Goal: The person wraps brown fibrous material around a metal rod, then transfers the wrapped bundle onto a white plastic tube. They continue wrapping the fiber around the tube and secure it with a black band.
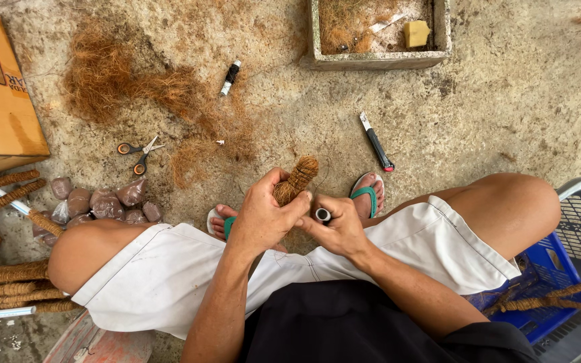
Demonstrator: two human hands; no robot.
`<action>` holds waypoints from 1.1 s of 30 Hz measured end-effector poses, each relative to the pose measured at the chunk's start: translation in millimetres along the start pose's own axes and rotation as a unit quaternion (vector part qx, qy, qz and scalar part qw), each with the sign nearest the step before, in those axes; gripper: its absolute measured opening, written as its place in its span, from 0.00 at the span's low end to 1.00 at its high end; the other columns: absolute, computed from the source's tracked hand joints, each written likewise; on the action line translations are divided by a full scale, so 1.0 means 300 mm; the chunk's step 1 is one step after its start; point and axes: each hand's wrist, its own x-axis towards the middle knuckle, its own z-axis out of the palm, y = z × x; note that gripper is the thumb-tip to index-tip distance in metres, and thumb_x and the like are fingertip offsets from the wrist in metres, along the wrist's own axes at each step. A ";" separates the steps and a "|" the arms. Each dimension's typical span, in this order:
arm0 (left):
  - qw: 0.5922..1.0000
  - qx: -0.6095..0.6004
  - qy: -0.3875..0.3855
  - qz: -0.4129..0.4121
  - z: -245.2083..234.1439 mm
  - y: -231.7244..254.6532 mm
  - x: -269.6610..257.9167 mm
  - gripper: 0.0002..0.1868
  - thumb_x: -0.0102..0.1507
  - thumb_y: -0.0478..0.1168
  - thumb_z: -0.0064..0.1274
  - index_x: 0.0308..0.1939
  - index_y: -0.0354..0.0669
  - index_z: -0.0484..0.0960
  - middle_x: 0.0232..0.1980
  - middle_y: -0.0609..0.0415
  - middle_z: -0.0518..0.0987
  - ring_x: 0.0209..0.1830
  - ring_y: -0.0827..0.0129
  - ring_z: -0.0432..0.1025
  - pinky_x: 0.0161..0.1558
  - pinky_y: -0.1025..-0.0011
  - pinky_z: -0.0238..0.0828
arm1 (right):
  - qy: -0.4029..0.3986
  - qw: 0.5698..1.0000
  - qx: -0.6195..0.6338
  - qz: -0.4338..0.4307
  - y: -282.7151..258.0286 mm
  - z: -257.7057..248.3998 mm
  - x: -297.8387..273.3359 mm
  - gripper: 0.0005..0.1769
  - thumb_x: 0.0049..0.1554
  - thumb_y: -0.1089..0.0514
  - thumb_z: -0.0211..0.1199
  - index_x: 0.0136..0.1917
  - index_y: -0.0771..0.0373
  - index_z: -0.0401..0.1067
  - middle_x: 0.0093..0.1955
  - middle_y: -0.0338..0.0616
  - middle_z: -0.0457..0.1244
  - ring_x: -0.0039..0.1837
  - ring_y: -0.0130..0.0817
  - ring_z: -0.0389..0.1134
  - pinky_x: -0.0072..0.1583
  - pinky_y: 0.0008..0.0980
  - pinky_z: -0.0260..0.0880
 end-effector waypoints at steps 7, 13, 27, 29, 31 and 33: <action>0.999 0.019 -0.025 -0.035 -0.006 0.034 -0.022 0.12 0.58 0.39 0.60 0.40 0.36 0.78 0.20 0.59 0.71 0.19 0.81 0.62 0.22 0.72 0.59 | -0.044 0.998 0.028 0.023 -0.030 -0.147 -0.038 0.15 0.57 0.64 0.67 0.36 0.61 0.61 0.29 0.31 0.55 0.33 0.19 0.51 0.36 0.26 0.49; 0.998 0.056 0.001 0.019 0.018 0.012 -0.026 0.18 0.55 0.39 0.61 0.45 0.35 0.75 0.26 0.51 0.78 0.23 0.71 0.72 0.27 0.67 0.69 | -0.094 0.995 -0.005 -0.029 -0.162 -0.202 -0.045 0.08 0.57 0.65 0.64 0.38 0.62 0.69 0.38 0.37 0.71 0.38 0.25 0.70 0.40 0.30 0.66; 0.986 0.151 0.069 0.018 0.126 -0.018 -0.068 0.26 0.59 0.44 0.63 0.50 0.43 0.63 0.33 0.38 0.82 0.36 0.42 0.80 0.37 0.50 0.77 | -0.243 0.826 -0.325 -0.392 -0.552 -0.200 0.102 0.11 0.48 0.57 0.67 0.44 0.62 0.73 0.36 0.41 0.64 0.42 0.40 0.71 0.43 0.41 0.72; 0.983 0.176 0.056 0.010 0.163 -0.037 -0.088 0.26 0.61 0.46 0.65 0.51 0.45 0.63 0.32 0.38 0.81 0.36 0.41 0.79 0.35 0.48 0.75 | -0.288 0.784 -0.357 -0.418 -0.582 -0.185 0.152 0.09 0.49 0.57 0.68 0.40 0.61 0.73 0.31 0.37 0.62 0.35 0.35 0.68 0.35 0.39 0.67; 0.988 0.113 0.019 0.100 0.175 -0.071 -0.113 0.24 0.61 0.45 0.63 0.50 0.42 0.65 0.31 0.42 0.82 0.35 0.45 0.80 0.33 0.51 0.75 | -0.312 0.762 -0.360 -0.438 -0.599 -0.165 0.215 0.08 0.49 0.57 0.70 0.37 0.61 0.72 0.27 0.36 0.60 0.32 0.33 0.66 0.32 0.39 0.64; 0.978 0.069 0.043 0.190 0.201 -0.104 -0.143 0.19 0.62 0.44 0.61 0.48 0.42 0.70 0.33 0.46 0.82 0.36 0.51 0.81 0.33 0.56 0.77 | -0.315 0.764 -0.338 -0.452 -0.599 -0.142 0.286 0.11 0.50 0.56 0.71 0.34 0.60 0.69 0.26 0.36 0.59 0.33 0.34 0.66 0.33 0.39 0.64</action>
